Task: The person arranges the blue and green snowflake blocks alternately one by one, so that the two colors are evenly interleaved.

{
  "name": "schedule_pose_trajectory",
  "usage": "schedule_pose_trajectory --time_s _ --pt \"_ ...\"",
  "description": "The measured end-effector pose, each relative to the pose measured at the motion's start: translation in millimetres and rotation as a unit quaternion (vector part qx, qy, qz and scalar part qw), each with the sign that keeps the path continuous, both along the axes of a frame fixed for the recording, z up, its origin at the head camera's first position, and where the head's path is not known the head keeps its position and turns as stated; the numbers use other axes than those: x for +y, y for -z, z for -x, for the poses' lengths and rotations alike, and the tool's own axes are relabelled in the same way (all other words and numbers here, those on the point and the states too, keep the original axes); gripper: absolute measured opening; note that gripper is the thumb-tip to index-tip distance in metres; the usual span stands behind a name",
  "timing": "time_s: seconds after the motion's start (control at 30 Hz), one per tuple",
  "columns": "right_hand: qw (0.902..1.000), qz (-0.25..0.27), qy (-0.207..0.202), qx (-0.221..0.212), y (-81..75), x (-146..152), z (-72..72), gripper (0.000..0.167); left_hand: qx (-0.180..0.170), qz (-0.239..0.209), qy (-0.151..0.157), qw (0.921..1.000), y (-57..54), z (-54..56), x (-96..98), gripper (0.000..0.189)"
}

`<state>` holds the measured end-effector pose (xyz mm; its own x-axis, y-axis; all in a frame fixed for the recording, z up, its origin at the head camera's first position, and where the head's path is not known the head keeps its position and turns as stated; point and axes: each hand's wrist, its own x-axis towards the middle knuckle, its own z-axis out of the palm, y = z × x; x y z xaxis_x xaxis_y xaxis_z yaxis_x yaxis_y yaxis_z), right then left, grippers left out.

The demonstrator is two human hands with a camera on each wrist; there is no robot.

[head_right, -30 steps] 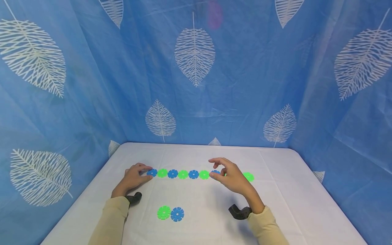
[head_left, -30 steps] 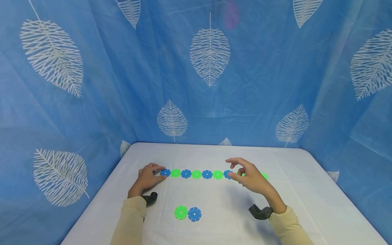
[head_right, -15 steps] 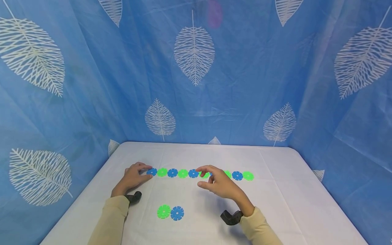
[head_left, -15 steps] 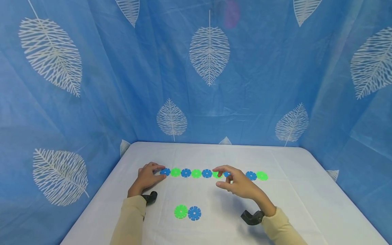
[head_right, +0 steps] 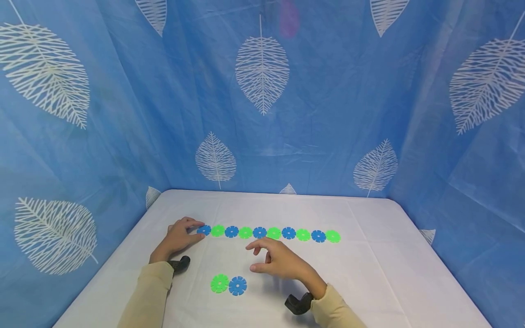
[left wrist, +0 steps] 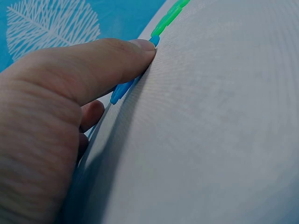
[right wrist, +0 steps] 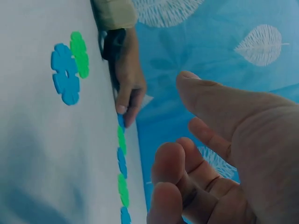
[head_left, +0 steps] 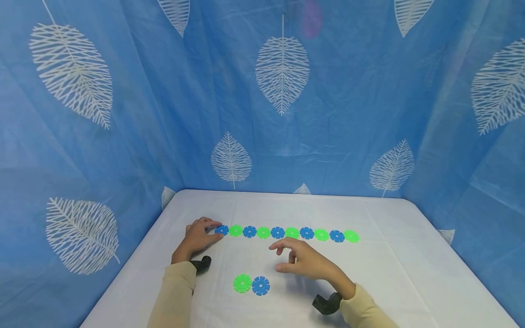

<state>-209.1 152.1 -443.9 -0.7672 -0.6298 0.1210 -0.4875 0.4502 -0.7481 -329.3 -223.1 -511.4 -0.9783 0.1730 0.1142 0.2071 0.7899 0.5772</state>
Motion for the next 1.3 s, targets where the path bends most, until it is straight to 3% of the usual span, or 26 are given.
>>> schedule_pose_trajectory --time_s 0.5,1.3 --pt "0.9982 -0.006 -0.037 -0.046 25.2 -18.7 -7.2 0.046 -0.004 -0.009 -0.003 0.9999 -3.1 -4.9 2.7 0.042" --pt "0.9967 -0.075 -0.031 -0.004 41.5 -26.0 -7.0 0.047 0.007 -0.002 0.002 1.0 -0.8 -2.3 1.9 0.042"
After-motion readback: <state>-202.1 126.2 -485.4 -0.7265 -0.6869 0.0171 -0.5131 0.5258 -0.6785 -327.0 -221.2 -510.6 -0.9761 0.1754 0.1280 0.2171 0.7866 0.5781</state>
